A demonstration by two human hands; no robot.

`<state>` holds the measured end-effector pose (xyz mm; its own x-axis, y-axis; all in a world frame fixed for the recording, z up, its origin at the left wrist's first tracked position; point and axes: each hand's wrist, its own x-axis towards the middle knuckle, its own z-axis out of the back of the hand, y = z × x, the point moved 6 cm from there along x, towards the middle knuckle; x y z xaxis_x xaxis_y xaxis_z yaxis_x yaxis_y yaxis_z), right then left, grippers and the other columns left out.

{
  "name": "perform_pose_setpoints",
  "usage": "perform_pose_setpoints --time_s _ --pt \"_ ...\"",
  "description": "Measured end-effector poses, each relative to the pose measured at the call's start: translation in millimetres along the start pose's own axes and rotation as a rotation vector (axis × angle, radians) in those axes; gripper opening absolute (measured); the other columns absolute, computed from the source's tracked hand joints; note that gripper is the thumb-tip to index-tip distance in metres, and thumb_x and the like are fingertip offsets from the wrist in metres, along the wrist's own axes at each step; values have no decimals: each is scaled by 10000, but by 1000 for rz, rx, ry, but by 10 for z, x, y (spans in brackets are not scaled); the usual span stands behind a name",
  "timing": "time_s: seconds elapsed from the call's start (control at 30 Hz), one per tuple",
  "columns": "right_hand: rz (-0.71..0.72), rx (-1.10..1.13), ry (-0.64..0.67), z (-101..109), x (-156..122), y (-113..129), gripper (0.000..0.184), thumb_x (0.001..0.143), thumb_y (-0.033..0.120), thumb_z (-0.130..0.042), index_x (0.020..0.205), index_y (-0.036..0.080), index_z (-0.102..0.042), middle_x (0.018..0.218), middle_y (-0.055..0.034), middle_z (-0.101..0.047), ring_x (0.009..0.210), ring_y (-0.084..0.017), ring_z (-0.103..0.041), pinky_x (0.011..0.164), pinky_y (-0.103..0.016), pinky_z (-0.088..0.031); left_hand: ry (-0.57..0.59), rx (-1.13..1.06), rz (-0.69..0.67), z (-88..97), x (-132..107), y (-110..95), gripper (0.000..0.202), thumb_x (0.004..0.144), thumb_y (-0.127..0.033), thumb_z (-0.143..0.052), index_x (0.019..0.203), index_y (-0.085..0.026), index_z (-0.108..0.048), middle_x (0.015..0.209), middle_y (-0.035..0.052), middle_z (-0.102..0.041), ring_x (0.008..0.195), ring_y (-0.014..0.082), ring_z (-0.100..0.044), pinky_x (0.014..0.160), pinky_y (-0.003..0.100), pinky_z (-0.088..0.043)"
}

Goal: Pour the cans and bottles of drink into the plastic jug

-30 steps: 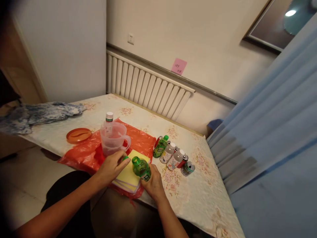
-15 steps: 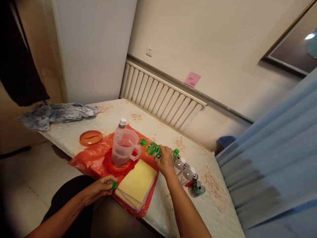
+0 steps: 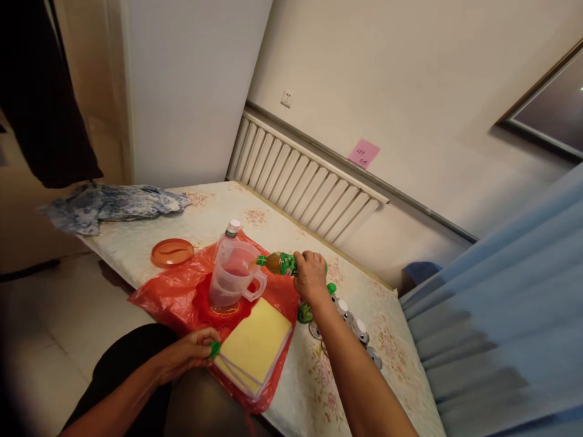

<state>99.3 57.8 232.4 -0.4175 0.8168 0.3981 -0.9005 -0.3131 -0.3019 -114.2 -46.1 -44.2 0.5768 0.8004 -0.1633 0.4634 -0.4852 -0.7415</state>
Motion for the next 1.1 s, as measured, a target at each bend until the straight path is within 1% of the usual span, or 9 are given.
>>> perform_pose_setpoints --time_s 0.13,0.3,0.53,0.7,0.87,0.97,1.1 --pt "42 -69 0 95 75 29 546 732 132 -587 1275 182 -569 1135 -132 -598 1049 -283 -474 967 -393 -300 -4 -4 6 13 7 15 332 620 -256 -864 889 -197 -678 873 -13 -629 764 124 -591 740 257 -456" --pt "101 -131 -1 208 186 74 468 779 137 -565 1243 184 -594 1105 -136 -604 1025 -286 -470 1008 -426 -261 5 16 10 22 7 26 362 625 -276 -862 935 -195 -694 934 8 -638 823 144 -596 790 279 -464" --pt "189 -194 -14 323 322 159 470 770 93 -568 1233 173 -591 1138 -141 -590 1079 -293 -457 1084 -477 -163 6 20 10 28 -1 39 352 631 -253 -854 937 -187 -695 937 17 -635 842 154 -603 834 300 -472" --pt "241 -229 -1 408 379 239 485 776 81 -565 1253 169 -575 1156 -153 -575 1117 -307 -434 1107 -514 -119 15 27 13 35 7 59 340 632 -244 -853 928 -185 -697 937 16 -626 834 149 -600 824 293 -476" --pt "282 -245 -11 499 423 321 380 841 124 -556 1217 169 -591 1131 -151 -577 1127 -311 -428 1120 -543 -110 25 25 15 10 7 43 335 636 -248 -856 925 -183 -700 930 14 -621 828 147 -597 817 289 -475" --pt "304 -236 -17 537 450 362 336 851 179 -606 1187 178 -599 1125 -147 -578 1136 -311 -426 1124 -558 -117 26 23 15 -10 -5 24 336 633 -255 -858 920 -184 -700 929 15 -625 826 151 -598 814 288 -471" --pt "336 -273 -26 582 475 416 322 854 249 -649 1162 167 -611 1103 -138 -580 1137 -314 -435 1136 -563 -130 27 26 10 -4 -7 25 335 632 -266 -858 916 -188 -698 938 16 -629 836 159 -602 820 298 -470"
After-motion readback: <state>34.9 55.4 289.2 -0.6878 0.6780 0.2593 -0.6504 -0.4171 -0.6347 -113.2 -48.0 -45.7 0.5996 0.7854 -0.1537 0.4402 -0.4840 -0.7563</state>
